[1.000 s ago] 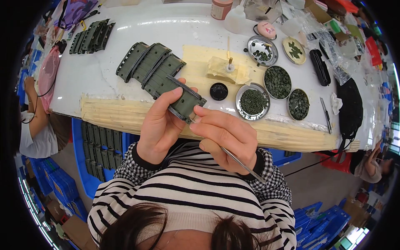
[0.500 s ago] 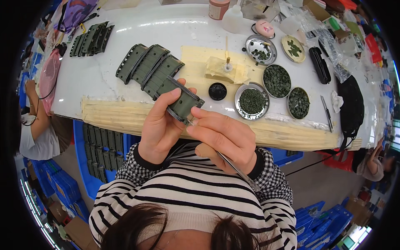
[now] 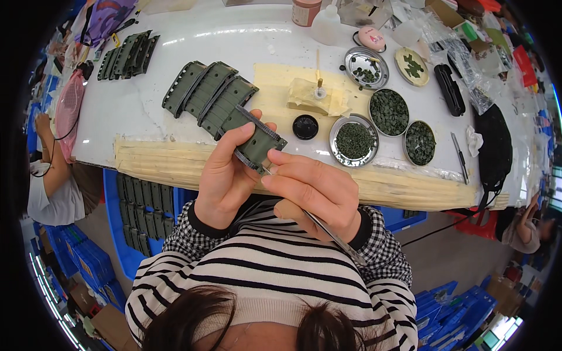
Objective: Assembling and detailing small toy tank track components using tweezers and a brush.
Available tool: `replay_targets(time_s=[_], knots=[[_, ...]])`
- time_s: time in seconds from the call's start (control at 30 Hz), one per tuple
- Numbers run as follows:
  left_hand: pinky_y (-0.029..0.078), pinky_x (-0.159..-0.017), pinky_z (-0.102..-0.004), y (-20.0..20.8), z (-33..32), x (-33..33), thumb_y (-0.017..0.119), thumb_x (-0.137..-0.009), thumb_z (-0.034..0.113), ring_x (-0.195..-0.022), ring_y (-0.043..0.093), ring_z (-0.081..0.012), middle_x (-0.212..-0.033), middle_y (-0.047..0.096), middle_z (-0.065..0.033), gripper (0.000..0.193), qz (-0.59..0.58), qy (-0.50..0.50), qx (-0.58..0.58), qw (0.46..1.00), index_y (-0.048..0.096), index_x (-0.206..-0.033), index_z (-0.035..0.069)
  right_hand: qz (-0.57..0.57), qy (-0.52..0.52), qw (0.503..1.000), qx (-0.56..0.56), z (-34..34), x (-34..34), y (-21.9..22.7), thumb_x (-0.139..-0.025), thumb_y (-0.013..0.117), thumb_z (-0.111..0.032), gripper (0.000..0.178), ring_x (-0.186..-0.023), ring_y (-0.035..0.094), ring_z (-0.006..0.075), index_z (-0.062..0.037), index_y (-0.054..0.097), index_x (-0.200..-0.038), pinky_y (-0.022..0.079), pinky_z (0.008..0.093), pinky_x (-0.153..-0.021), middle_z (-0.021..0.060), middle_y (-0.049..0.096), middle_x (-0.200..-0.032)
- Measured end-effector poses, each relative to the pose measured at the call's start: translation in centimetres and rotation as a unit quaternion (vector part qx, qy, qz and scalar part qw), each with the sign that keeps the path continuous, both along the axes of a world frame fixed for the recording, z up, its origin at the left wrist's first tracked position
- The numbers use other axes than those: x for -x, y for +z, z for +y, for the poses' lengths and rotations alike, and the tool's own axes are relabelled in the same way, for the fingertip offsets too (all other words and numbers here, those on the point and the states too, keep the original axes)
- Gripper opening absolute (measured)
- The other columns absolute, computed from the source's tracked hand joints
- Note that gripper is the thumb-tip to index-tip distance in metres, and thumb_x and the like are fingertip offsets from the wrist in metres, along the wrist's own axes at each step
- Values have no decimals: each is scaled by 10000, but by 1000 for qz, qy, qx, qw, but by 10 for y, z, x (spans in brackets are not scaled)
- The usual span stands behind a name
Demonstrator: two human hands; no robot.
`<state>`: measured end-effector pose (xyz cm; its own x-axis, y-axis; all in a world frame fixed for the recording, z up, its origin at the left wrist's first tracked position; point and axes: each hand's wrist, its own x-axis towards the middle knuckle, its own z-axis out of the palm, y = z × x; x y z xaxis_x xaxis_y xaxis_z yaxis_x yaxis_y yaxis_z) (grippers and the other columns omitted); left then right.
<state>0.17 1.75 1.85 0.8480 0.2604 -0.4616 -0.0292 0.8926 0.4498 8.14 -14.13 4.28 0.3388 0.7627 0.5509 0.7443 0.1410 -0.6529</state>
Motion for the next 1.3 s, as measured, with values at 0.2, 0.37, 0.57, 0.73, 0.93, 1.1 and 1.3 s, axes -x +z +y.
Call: replay_targets(time_s=[0.2,0.37,0.57,0.73,0.93,1.1,1.3], knots=[[528,-891,-358,5,3,-1,588,-918,151,-1071,605,-219,-1122,610,-141,348,-24,-5,-19,1000,517,-1242,43,72,-19,994,-75,-5,-4,-11,-903,613,-273,324,-974,672,315,10,652,-1057,552,344,-801,177,646,-1035],[513,-960,-380,14,16,-1,508,-956,160,-1210,534,-256,-1256,534,-184,391,-129,-2,38,991,457,-1311,4,131,-115,960,-219,-11,-6,-17,-1013,333,-471,574,-872,673,309,25,621,-989,544,344,-760,188,631,-959],[528,-981,-343,6,13,-6,498,-987,323,-1207,518,-249,-1332,446,-185,490,-239,23,170,956,418,-1324,-23,145,-148,955,-214,-14,-2,-17,-1010,338,-482,597,-807,663,278,35,628,-938,520,326,-735,193,636,-891],[577,-885,-269,5,6,-11,610,-906,414,-1053,605,-217,-1240,497,-154,578,-243,-34,427,870,479,-1242,-37,121,-117,964,-208,-14,4,-13,-998,426,-442,522,-786,656,260,29,648,-969,517,320,-697,172,642,-882],[578,-883,-268,7,-3,-15,637,-883,412,-1035,622,-224,-1229,528,-164,595,-219,-37,430,875,475,-1232,-42,106,-108,966,-211,-18,6,-20,-982,505,-357,415,-680,634,217,20,665,-1045,500,285,-610,160,650,-849],[583,-864,-246,13,-7,-16,621,-883,445,-991,647,-205,-1097,611,-191,645,-202,-25,391,897,473,-1165,-116,108,-87,967,-216,-15,5,-21,-978,521,-288,359,-651,632,207,30,645,-1090,499,276,-589,156,650,-828],[579,-862,-239,14,-6,-17,600,-898,452,-998,643,-189,-1093,612,-164,622,-188,-20,367,911,467,-1180,-86,125,-119,973,-156,-16,6,-17,-924,581,-136,213,-737,625,222,19,611,-1066,492,299,-697,178,659,-905]])
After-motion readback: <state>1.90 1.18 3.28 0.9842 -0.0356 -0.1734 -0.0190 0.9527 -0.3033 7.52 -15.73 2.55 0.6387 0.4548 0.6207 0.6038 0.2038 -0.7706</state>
